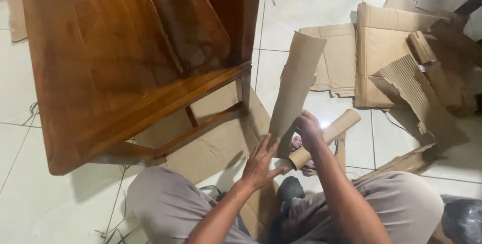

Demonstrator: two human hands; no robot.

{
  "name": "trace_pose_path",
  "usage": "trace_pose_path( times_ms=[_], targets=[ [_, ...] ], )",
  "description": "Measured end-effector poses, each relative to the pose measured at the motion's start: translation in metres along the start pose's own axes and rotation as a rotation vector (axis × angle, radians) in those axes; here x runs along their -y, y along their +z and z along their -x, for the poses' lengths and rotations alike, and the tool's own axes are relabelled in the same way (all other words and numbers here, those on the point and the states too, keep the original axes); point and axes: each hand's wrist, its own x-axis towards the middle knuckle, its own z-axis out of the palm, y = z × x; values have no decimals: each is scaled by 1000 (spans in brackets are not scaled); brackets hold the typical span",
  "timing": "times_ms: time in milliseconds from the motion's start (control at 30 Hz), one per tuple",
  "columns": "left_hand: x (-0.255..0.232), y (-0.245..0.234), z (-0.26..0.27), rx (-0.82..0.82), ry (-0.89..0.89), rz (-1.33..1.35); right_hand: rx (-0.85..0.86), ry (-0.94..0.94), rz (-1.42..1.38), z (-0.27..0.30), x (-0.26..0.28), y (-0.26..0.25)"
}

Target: Wrapping a wooden chair leg with cardboard and securing it with plastic ties

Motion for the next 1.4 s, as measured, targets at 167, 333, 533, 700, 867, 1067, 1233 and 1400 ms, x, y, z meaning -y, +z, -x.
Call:
trace_pose_path(
  times_ms=[167,333,533,700,867,1067,1233,1400],
  targets=[
    [-9,-69,-42,-167,-84,187,157,-74,110,13,29,27],
    [26,-103,-80,-187,-188,382,253,-150,373,8,35,55],
    [51,-91,-88,-234,-221,496,202,-176,857,-58,8,56],
    [53,-81,-98,-339,-121,218,436,-409,1112,-7,104,84],
    [30,-99,-98,-444,-120,213,499,-299,1012,26,178,106],
    [31,-106,-109,-550,-187,250,564,-362,923,33,183,124],
    [42,-111,-112,-547,-298,305,603,-492,954,37,189,146],
    [78,-93,-114,-619,-358,258,631,-699,1020,0,157,141]
  ],
)
